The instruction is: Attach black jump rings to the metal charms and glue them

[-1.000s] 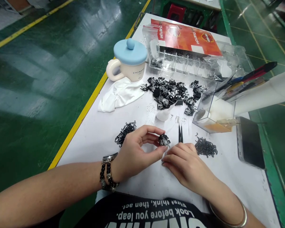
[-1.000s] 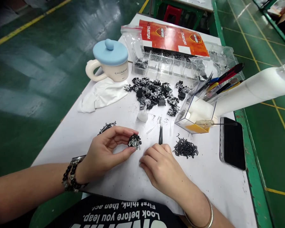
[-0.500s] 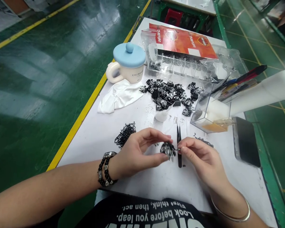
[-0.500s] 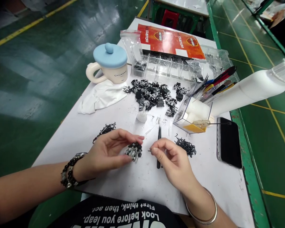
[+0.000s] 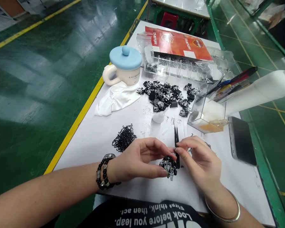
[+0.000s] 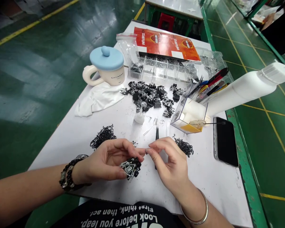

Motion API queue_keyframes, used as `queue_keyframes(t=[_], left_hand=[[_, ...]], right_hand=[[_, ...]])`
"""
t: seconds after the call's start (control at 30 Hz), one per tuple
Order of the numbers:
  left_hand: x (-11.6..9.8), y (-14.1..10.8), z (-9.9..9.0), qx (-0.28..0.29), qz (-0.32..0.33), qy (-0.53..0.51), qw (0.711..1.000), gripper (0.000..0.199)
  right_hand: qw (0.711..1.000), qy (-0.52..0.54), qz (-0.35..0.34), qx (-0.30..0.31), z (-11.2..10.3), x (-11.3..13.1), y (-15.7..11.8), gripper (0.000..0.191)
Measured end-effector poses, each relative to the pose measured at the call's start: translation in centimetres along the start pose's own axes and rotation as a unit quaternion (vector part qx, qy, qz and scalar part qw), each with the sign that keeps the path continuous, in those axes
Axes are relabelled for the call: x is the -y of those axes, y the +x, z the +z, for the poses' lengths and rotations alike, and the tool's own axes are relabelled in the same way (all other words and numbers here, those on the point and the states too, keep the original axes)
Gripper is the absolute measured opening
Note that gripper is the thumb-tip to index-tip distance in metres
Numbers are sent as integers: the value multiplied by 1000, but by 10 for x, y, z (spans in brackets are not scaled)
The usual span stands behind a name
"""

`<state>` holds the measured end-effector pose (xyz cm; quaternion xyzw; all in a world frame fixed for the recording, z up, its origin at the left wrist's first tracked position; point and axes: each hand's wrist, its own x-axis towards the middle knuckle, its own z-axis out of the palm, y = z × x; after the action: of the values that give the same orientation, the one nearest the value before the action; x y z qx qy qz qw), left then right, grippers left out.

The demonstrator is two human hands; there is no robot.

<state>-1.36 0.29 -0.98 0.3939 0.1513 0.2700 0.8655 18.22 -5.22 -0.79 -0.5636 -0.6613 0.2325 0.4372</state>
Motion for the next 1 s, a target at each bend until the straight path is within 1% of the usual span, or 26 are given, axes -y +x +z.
queue_keyframes(t=[0.07, 0.13, 0.23, 0.33, 0.4, 0.57, 0.73, 0.83, 0.9, 1.0], left_hand=[[0, 0, 0, 0, 9, -6, 1000, 32], [0, 0, -1, -6, 12, -8, 1000, 32], [0, -1, -1, -13, 16, -1, 1000, 31], [0, -2, -1, -4, 20, 22, 1000, 32], [0, -3, -1, 3, 22, 36, 999, 33], [-1, -5, -1, -8, 12, 43, 999, 33], [0, -7, -1, -1, 17, 73, 997, 33], [1, -9, -1, 9, 10, 83, 996, 35], [2, -9, 0, 13, 13, 90, 996, 34], [1, -10, 0, 8, 18, 111, 994, 32]], right_hand=[[998, -34, -49, -25, 0, 0, -1, 20], [994, -60, -86, -32, 1, 1, -1, 25], [989, -88, -115, -30, 1, 2, -1, 29], [985, -109, -129, -31, 1, 4, -1, 27], [986, -106, -125, -28, 1, 5, -2, 25], [996, -51, -77, 11, 1, 6, -1, 23], [995, -49, -90, 1, 1, 6, 2, 26], [995, -49, -90, -3, 1, 6, 3, 22], [997, -33, -72, -11, 1, 6, 3, 18], [999, -4, -40, -23, 2, 5, 2, 17]])
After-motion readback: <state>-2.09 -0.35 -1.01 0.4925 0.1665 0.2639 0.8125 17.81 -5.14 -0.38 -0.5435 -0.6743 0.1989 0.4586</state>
